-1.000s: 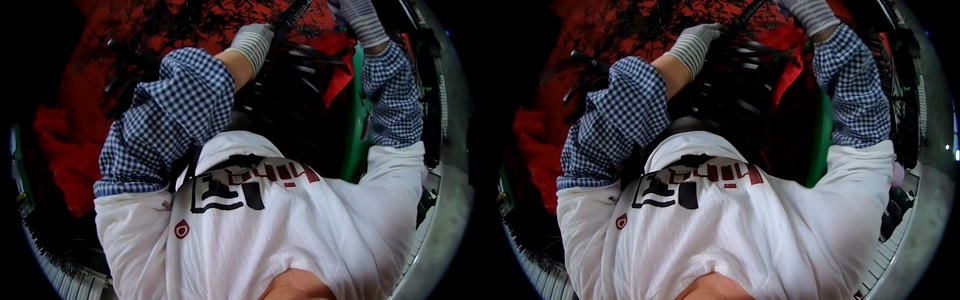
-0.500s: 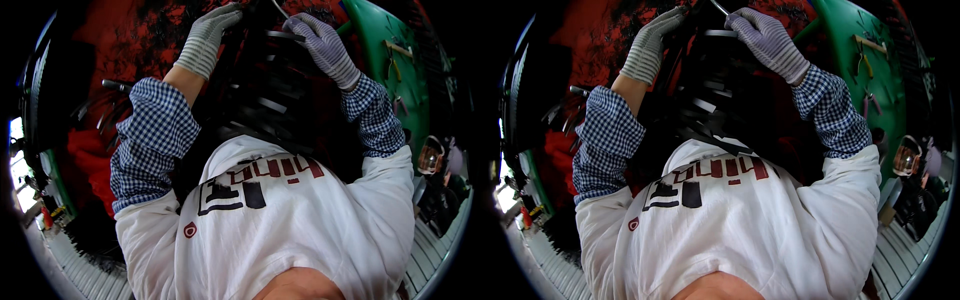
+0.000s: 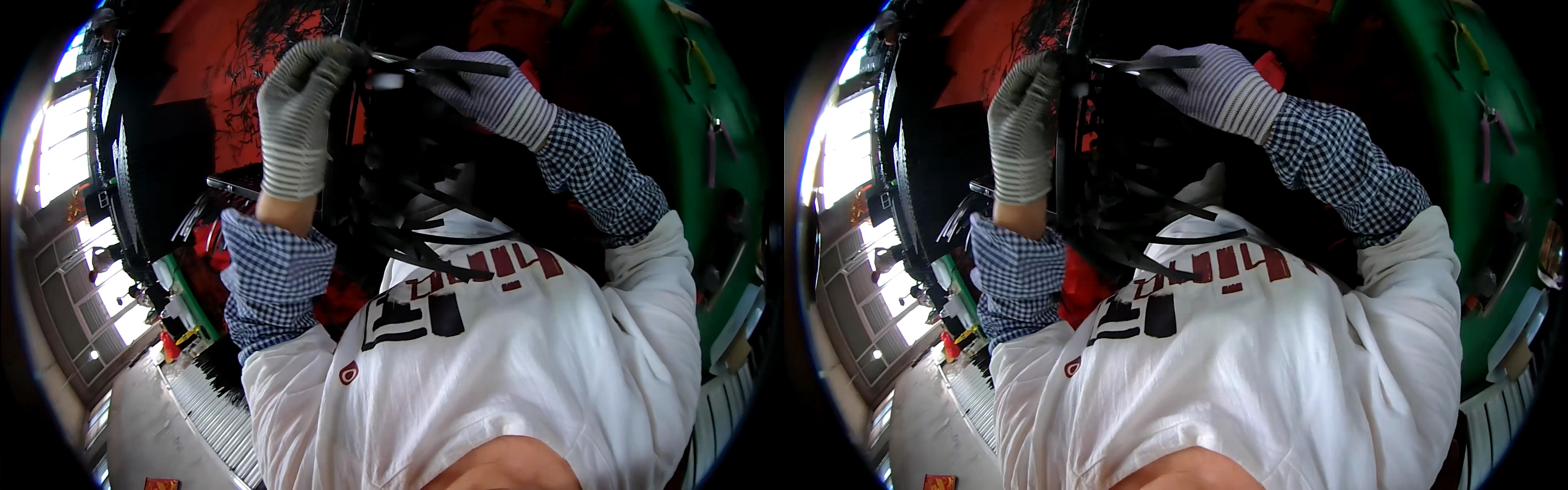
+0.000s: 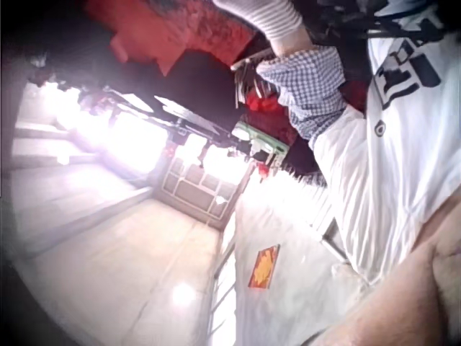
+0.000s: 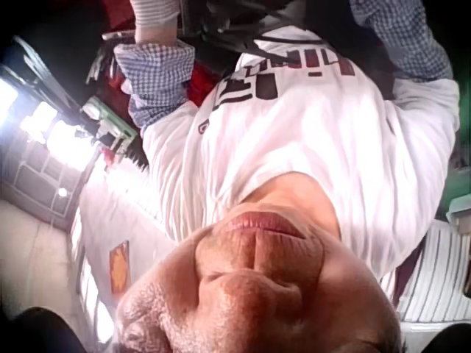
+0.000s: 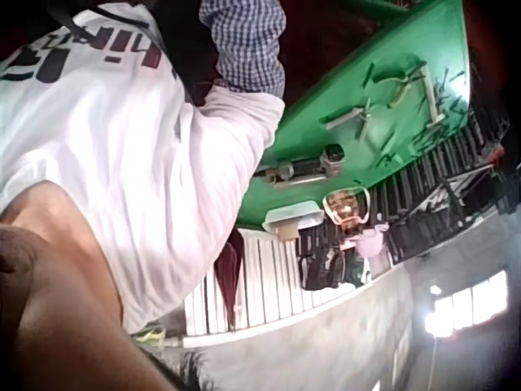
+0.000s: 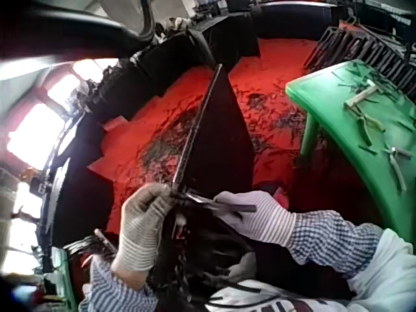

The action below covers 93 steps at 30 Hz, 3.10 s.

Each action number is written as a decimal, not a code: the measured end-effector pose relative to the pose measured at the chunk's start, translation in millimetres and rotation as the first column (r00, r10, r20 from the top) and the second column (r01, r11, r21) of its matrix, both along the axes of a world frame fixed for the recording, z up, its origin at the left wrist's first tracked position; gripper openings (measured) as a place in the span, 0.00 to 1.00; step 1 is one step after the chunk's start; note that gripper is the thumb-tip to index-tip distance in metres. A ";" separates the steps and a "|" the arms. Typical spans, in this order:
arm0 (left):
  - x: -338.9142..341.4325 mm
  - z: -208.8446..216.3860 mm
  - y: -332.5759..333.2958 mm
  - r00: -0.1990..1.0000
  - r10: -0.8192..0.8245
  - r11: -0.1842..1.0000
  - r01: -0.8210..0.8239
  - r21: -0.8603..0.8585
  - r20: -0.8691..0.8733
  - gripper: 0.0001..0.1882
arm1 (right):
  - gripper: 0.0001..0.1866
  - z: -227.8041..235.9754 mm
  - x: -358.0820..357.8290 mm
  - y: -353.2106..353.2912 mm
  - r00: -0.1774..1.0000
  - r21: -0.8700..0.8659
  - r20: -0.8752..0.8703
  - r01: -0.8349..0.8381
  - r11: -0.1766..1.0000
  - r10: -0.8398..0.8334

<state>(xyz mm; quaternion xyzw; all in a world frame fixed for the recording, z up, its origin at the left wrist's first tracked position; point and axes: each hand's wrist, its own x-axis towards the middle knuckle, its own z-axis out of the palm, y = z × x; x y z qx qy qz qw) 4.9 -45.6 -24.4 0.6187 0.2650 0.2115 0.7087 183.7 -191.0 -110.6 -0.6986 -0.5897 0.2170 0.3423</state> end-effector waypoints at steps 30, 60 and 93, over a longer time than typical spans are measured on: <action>11.5 17.0 5.0 0.940 0.331 0.862 -0.265 0.432 -0.086 0.18 | 0.21 45.7 1.1 11.1 0.904 0.159 -0.371 -0.163 0.974 0.212; 10.1 17.0 4.0 0.759 0.305 0.676 0.253 0.692 -0.575 0.33 | 0.09 69.9 10.5 4.4 0.847 0.120 -0.474 0.333 0.935 -0.241; 5.9 20.8 5.3 0.815 0.300 0.673 0.187 0.716 -0.495 0.28 | 0.11 90.6 34.0 39.8 0.823 0.252 0.568 -0.151 0.956 -0.020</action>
